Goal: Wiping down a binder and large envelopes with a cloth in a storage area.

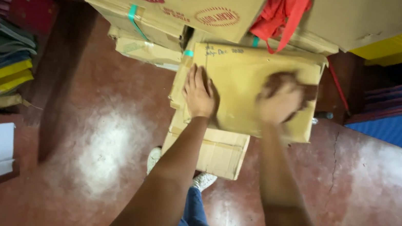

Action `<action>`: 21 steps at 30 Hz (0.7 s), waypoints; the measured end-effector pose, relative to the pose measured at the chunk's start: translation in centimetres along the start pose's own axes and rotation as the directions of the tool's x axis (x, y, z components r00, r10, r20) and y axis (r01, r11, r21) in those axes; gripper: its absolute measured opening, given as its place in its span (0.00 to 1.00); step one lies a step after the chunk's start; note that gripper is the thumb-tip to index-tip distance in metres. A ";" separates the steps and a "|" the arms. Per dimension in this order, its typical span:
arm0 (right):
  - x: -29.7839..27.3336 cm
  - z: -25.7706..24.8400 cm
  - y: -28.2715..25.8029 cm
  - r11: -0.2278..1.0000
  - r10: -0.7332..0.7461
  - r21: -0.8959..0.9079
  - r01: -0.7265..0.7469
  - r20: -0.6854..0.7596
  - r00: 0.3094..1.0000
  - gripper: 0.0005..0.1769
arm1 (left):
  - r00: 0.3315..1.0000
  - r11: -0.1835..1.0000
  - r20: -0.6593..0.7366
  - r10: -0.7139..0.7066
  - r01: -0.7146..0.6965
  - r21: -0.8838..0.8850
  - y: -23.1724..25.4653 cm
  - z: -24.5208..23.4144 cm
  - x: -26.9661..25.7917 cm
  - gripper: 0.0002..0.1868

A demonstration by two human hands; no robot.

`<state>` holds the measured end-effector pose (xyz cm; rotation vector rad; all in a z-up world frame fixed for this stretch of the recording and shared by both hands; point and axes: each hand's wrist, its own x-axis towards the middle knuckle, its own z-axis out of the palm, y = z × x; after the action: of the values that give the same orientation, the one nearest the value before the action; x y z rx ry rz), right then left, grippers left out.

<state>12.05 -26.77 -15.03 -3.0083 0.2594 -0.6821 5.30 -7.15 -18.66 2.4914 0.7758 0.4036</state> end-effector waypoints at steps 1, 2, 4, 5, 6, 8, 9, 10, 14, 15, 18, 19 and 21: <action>-1.6 -1.5 -3.1 0.981 -0.145 -0.109 0.157 0.111 0.983 0.37 | 0.998 0.990 -0.024 -0.050 0.047 -0.132 -0.4 0.3 0.2 0.30; -3.5 -3.2 -6.0 0.925 -0.274 -0.201 0.323 0.239 0.932 0.30 | 0.994 0.960 -0.035 -0.106 0.094 -0.262 -0.9 0.7 0.0 0.36; -8.8 -3.1 -7.2 0.910 -0.414 0.068 0.408 0.184 0.892 0.27 | 0.994 0.881 -0.031 -0.101 0.075 -0.467 -2.3 0.6 0.1 0.39; -11.3 -3.0 -7.9 0.815 -0.530 0.326 0.479 0.089 0.843 0.25 | 0.995 0.758 -0.030 -0.096 0.053 -0.650 -3.0 0.6 0.3 0.41; -11.7 -4.2 -8.0 0.817 -0.528 0.328 0.475 0.094 0.844 0.25 | 0.995 0.761 -0.026 -0.095 0.056 -0.647 -3.9 0.3 0.7 0.41; -12.4 -6.7 -8.1 0.707 -0.601 0.469 0.530 0.003 0.799 0.25 | 0.951 0.059 0.224 -0.213 0.241 -0.969 -5.8 -0.2 1.6 0.33; -12.2 -6.1 -7.5 0.707 -0.599 0.471 0.527 0.003 0.801 0.25 | 0.951 0.062 0.224 -0.212 0.242 -0.968 -6.8 -1.6 1.4 0.33; -11.7 -5.4 -6.9 0.685 -0.542 0.641 0.346 0.132 0.830 0.29 | 0.931 0.017 0.296 -0.214 0.306 -0.952 -7.7 -3.0 1.7 0.30; -3.0 -9.9 -13.7 0.527 -0.488 0.794 0.302 -0.009 0.873 0.25 | 0.835 0.008 0.474 -0.281 0.496 -0.869 -9.4 -5.0 2.1 0.23; -1.6 -8.1 -15.7 0.525 -0.487 0.795 0.304 -0.013 0.873 0.25 | 0.837 0.010 0.470 -0.279 0.492 -0.870 -10.0 -4.4 2.2 0.23; 0.4 -4.3 -20.4 0.652 -0.585 0.561 0.509 -0.054 0.809 0.28 | 0.787 -0.013 0.548 -0.284 0.568 -0.823 -11.6 -2.6 1.2 0.21; -0.1 -4.1 -21.6 0.777 -0.605 0.420 0.469 0.291 0.742 0.29 | 0.791 -0.023 0.542 -0.284 0.560 -0.828 -12.1 -1.9 1.0 0.19; -1.8 -4.2 -22.5 0.851 -0.508 0.242 0.466 0.607 0.612 0.30 | 0.793 -0.033 0.539 -0.284 0.553 -0.832 -12.7 -1.0 0.9 0.17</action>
<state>12.05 -4.28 -10.22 -3.0111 -0.6301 0.4060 -0.12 2.82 -24.54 0.8370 0.7436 0.2472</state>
